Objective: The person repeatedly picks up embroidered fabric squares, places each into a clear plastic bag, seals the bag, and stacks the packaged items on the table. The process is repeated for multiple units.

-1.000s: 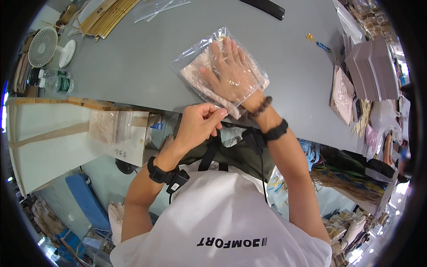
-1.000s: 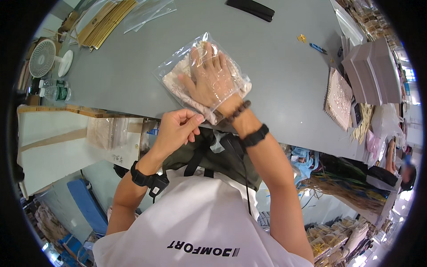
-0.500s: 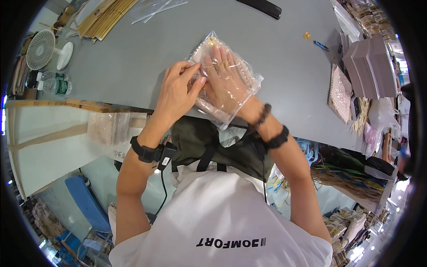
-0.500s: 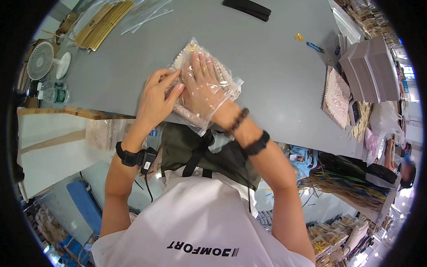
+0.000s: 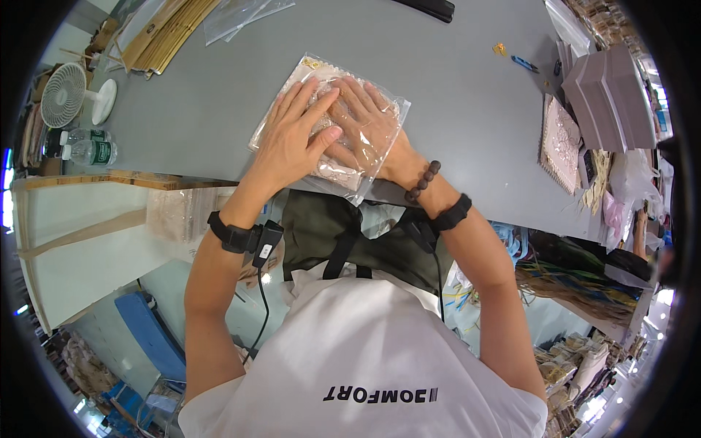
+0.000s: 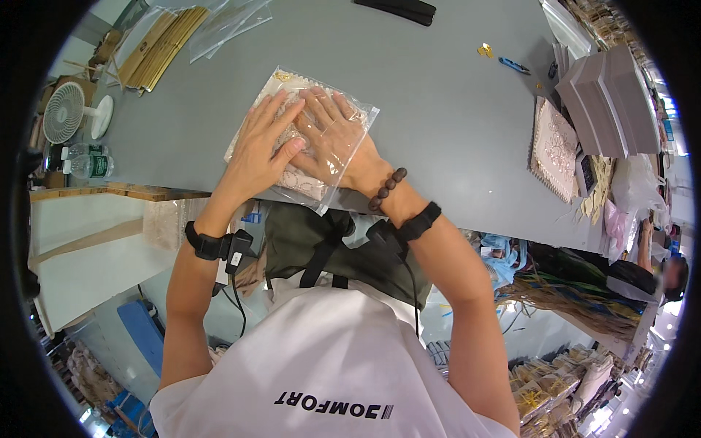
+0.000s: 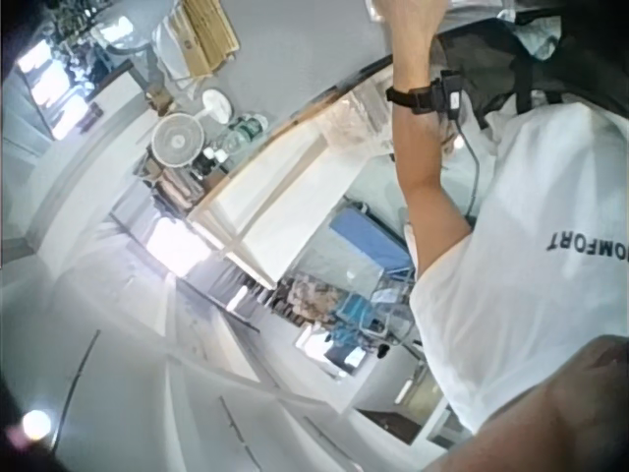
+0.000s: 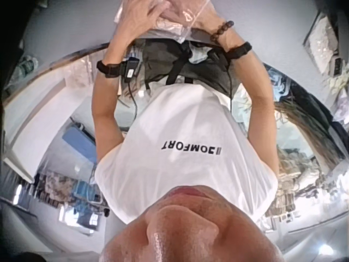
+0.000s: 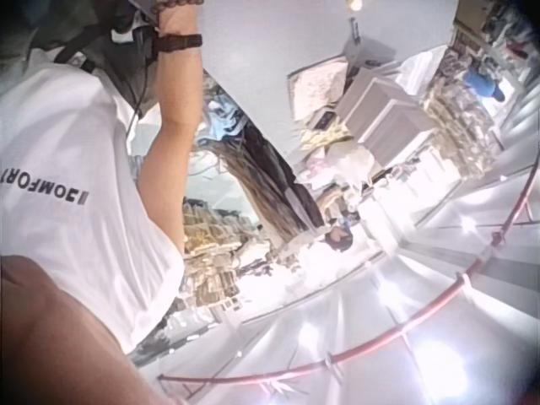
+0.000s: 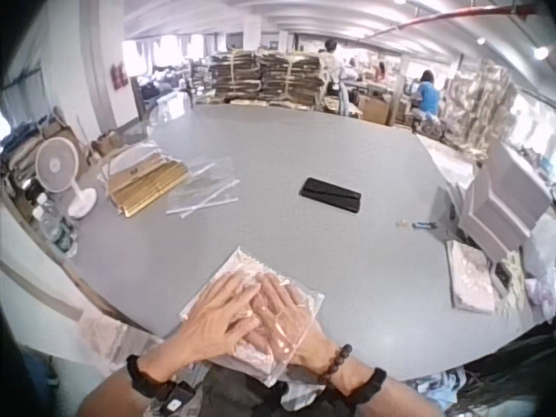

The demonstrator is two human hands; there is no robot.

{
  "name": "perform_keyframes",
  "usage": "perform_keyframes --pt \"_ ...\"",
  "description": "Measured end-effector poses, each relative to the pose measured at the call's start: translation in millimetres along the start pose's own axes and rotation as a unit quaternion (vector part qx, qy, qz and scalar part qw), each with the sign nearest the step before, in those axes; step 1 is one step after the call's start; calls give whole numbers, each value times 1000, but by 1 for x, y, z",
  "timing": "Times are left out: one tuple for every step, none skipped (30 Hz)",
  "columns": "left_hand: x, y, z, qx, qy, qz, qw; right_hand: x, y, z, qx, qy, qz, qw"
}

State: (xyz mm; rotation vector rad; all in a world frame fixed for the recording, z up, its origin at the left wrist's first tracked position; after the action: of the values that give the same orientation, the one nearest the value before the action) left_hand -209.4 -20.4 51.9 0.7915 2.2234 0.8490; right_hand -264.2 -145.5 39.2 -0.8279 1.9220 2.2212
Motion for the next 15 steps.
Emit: perform_keyframes --pt "1 -6 5 7 10 25 1000 2 1 -1 -22 -15 12 1000" --pt "3 -7 7 11 3 25 1000 5 6 -3 -41 -24 15 999" --pt "3 -9 10 17 7 28 999 10 8 -8 -62 -47 36 996" --pt "5 -11 15 23 23 31 999 18 12 -7 -34 -46 59 997" --pt "7 -11 14 20 11 27 999 25 22 -3 -10 -27 33 999" --pt "7 -11 15 14 7 24 1000 35 29 -1 5 -36 34 999" --pt "8 -11 15 9 2 22 1000 42 34 -1 16 -42 28 999" --pt "8 -11 16 10 4 27 1000 47 25 -5 0 -65 97 993" --pt "9 -12 15 10 4 32 999 48 27 -4 -7 -57 86 995" --pt "9 -13 13 9 -6 36 999 49 26 -4 -19 -50 93 994" --pt "9 -13 13 1 -2 37 999 48 23 -4 -31 -42 99 994" --pt "9 -14 11 -8 -8 35 999 46 20 -5 -36 -32 102 994" --pt "9 -13 9 -11 -15 25 1000 43 18 -8 -41 -23 104 993" --pt "9 -16 9 -37 -12 36 999 42 17 -10 -46 -14 106 993" --pt "8 -17 9 -57 -9 35 998 42 16 -13 -53 -12 117 992"
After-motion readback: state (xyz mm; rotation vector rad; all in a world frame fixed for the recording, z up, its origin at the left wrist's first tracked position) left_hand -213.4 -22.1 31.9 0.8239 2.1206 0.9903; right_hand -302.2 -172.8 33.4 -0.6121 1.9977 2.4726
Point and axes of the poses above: each hand's wrist, its own x-axis away from the middle knuckle, its own y-axis out of the back of the hand, z = x × y, the point moved 8 cm from there along -x, towards the middle knuckle, and after that the axes turned 10 degrees about x, right-handed, at the moved point
